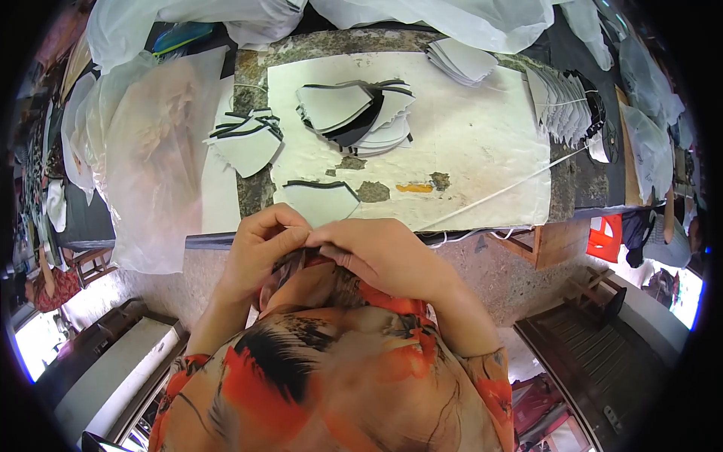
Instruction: Manually attaching and trimming small black straps onto white shoe upper components using a small hand tool.
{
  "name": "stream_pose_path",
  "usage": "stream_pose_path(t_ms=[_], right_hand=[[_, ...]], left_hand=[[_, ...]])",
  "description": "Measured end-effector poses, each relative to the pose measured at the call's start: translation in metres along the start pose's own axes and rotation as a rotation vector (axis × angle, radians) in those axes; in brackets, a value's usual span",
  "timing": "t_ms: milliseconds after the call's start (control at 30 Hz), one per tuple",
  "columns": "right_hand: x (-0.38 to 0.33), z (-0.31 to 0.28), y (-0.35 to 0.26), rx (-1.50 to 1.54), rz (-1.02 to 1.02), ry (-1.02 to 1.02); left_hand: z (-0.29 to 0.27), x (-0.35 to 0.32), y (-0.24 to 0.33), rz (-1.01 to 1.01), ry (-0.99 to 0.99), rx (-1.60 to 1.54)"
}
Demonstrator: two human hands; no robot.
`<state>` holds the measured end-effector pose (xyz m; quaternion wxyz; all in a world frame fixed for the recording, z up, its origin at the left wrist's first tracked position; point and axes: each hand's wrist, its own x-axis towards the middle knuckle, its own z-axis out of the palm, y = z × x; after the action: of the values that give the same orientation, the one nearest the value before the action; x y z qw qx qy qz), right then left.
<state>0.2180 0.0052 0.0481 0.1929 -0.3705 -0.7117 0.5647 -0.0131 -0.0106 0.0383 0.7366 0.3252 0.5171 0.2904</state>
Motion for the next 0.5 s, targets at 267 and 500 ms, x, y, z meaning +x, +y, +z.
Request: stream_pose_path(t_ms=[267,500], right_hand=[[0.003,0.001,0.002,0.217,0.274,0.098],[0.015,0.016,-0.008,0.273,0.181,0.277]], left_hand=[[-0.007,-0.004,-0.010,0.527,0.056,0.544],[-0.002,0.004,-0.032,0.891,0.224,1.176]])
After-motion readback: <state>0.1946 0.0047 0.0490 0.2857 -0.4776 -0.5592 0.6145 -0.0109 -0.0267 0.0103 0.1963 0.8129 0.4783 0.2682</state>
